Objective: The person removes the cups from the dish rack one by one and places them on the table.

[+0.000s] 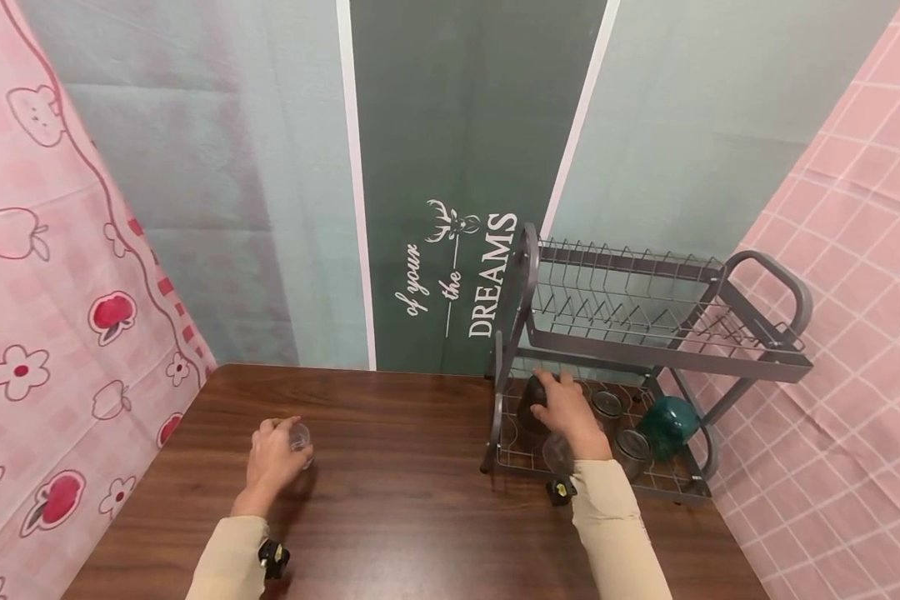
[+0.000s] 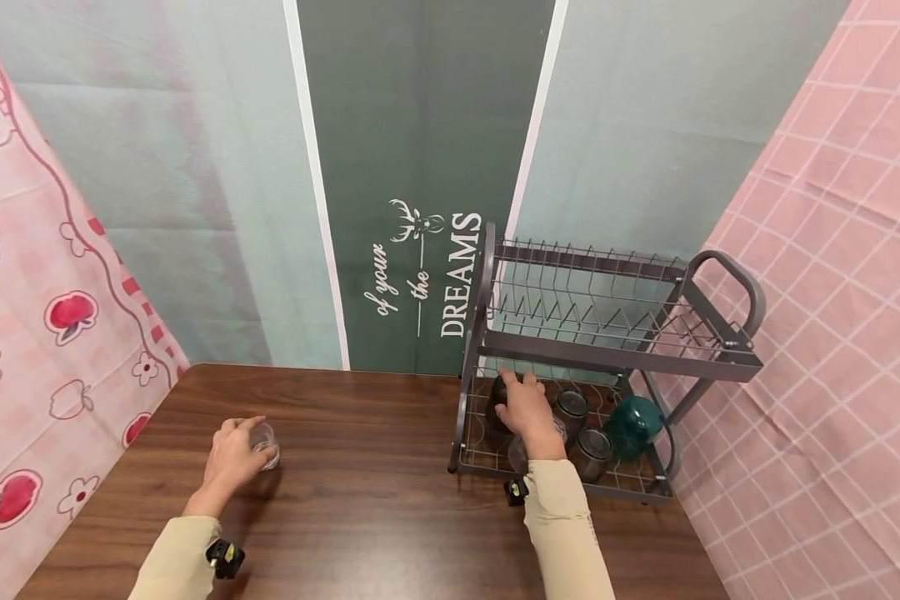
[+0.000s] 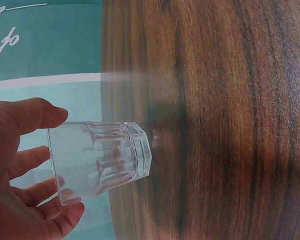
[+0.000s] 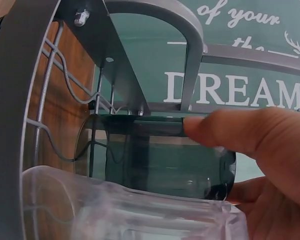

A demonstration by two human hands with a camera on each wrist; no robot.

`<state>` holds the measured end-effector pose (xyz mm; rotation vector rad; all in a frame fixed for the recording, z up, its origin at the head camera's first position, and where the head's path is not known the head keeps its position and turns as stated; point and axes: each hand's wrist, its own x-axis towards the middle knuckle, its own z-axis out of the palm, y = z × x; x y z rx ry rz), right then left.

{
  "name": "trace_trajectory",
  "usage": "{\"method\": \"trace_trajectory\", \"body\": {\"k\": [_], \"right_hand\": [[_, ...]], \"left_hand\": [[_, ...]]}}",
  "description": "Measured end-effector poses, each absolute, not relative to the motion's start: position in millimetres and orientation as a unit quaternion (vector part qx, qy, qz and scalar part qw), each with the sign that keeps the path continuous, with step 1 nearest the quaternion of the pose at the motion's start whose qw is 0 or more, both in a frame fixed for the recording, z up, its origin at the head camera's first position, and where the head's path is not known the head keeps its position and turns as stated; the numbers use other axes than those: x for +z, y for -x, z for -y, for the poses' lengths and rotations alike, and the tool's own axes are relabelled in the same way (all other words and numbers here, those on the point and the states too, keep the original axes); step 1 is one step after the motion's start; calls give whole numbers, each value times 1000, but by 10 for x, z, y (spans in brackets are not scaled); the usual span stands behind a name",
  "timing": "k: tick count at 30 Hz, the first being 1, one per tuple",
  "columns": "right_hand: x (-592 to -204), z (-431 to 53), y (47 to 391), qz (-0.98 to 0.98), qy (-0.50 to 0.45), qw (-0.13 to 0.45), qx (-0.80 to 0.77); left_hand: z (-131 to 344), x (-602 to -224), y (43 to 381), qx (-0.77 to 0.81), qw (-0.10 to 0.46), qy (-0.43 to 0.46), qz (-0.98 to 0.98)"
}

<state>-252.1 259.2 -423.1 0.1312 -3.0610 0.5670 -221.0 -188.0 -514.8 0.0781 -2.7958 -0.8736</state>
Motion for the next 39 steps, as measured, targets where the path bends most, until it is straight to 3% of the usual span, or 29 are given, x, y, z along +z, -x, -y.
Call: {"method": "trace_trajectory", "body": {"k": [8, 19, 30, 39], "right_hand": [[-4265, -2576, 2523, 981, -50, 42, 180], [-4295, -2589, 2522, 981, -52, 39, 185], [-4082, -2603, 2440, 978, -64, 72, 185], [-4077, -2625, 2423, 973, -84, 94, 195]], "left_hand": [[1888, -5173, 2207, -288, 108, -23, 951], [1887, -5211, 2200, -283, 107, -14, 953], [1844, -4935, 2146, -261, 116, -9, 958], [1813, -4917, 2199, -255, 109, -2, 961]]}}
